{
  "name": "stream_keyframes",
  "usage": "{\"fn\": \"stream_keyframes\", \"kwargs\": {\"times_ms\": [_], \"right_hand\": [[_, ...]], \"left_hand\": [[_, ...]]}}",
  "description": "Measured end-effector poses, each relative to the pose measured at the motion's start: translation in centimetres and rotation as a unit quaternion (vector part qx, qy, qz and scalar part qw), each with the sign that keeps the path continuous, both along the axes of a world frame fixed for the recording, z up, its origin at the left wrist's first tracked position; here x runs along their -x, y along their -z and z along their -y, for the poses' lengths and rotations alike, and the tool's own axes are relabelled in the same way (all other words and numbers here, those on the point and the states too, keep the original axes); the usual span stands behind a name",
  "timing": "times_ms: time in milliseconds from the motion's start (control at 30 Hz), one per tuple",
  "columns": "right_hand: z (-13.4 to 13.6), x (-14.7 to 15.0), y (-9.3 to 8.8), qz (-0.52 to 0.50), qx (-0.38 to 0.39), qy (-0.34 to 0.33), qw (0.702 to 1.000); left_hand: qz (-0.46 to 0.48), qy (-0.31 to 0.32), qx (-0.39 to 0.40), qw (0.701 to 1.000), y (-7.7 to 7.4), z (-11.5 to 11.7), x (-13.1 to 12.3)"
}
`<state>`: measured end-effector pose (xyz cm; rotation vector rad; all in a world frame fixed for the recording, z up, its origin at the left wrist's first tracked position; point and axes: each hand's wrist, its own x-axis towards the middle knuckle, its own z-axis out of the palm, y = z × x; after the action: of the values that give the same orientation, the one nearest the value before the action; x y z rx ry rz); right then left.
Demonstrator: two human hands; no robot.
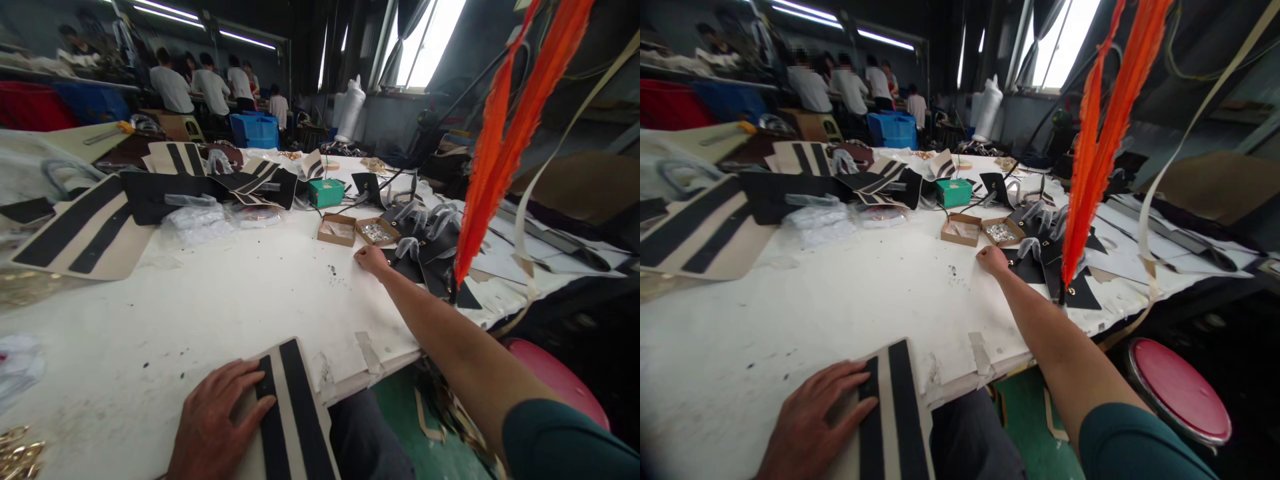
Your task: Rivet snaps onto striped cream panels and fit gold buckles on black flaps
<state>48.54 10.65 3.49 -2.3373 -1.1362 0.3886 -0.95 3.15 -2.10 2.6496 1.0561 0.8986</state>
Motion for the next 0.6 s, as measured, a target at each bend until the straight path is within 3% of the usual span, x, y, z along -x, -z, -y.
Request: {"fn": "stream_keyframes", "kwargs": {"times_ms": [300,467,600], "right_hand": [[6.8,5.2,0.6,-0.109,-0.016,-0.091,0.99],[8.2,5.7,-0.1,-0.086,0.002,-0.102,0.991],[9.0,6.8,-1.4,-0.059,-0.002,-0.115,0.992]], "left_hand": [[-0.018,-0.025,0.036,0.999,-0.4,0.4,-0.2],[0.008,-0.02,0.058,0.998,-0.7,0.5,-0.4],[0.066,-0.017,0.119,0.991,-1.4,0.5,-0.9]]}}
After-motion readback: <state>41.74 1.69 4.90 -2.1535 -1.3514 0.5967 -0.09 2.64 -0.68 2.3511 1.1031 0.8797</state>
